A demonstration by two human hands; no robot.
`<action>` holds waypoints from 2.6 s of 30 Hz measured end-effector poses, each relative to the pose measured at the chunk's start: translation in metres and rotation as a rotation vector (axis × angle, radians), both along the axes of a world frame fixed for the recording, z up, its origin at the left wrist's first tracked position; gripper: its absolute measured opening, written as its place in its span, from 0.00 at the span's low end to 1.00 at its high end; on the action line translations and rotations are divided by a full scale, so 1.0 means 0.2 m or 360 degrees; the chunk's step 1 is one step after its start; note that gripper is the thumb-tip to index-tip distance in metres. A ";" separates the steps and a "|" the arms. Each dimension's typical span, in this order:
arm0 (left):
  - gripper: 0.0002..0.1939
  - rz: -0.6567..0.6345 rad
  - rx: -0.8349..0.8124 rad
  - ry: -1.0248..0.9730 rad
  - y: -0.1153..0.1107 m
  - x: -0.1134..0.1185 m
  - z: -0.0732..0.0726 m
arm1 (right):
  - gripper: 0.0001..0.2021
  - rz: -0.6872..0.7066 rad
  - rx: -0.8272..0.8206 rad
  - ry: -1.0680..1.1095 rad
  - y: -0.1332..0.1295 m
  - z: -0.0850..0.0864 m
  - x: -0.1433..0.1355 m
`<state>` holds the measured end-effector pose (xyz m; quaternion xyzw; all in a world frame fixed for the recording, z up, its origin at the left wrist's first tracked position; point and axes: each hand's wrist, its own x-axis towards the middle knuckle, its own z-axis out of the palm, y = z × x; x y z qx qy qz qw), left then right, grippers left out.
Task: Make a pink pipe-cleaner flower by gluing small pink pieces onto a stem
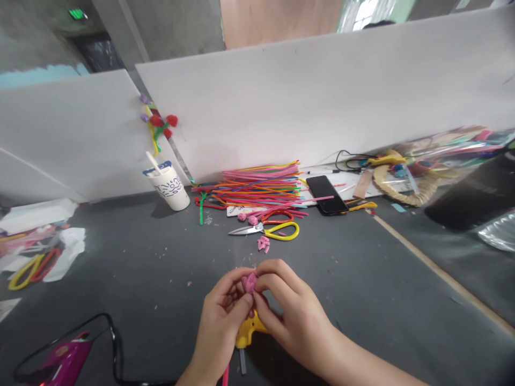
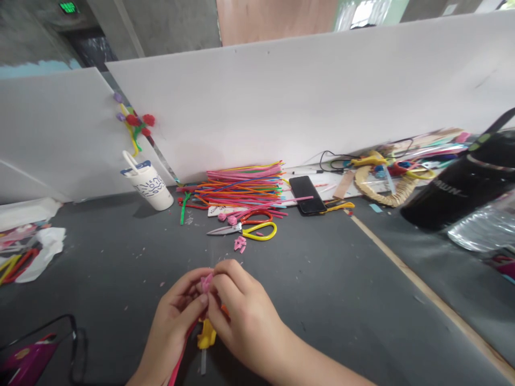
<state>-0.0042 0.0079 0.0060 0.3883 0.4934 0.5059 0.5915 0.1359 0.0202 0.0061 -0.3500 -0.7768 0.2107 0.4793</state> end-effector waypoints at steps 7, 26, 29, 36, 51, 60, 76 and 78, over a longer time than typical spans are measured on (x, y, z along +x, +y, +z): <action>0.25 -0.0087 0.0043 -0.0204 0.01 -0.02 -0.01 | 0.09 0.0028 -0.0006 0.0088 0.01 0.04 0.03; 0.02 0.0045 0.0440 0.0378 0.03 -0.05 -0.02 | 0.15 0.0155 -0.0186 0.0145 0.06 0.06 0.06; 0.04 -0.0017 0.0545 0.0478 0.03 -0.07 -0.04 | 0.15 0.0155 -0.0173 0.0136 0.05 0.06 0.06; 0.05 -0.0094 0.0625 0.0458 0.01 -0.08 -0.04 | 0.16 0.0171 -0.0313 0.0212 0.06 0.07 0.06; 0.09 -0.0130 -0.0101 -0.0496 0.03 -0.04 -0.03 | 0.15 0.0074 -0.0722 0.0276 0.07 0.05 0.04; 0.21 -0.0024 0.0027 -0.0352 0.06 -0.07 -0.01 | 0.11 -0.0073 -0.0766 -0.0035 0.10 0.04 0.08; 0.16 0.0230 0.1263 0.0608 0.01 -0.13 -0.08 | 0.11 0.0241 -0.0603 -0.1260 0.02 -0.02 0.01; 0.16 0.0236 0.1226 0.0506 0.01 -0.12 -0.06 | 0.14 0.0165 -0.0547 -0.1424 0.01 -0.05 -0.01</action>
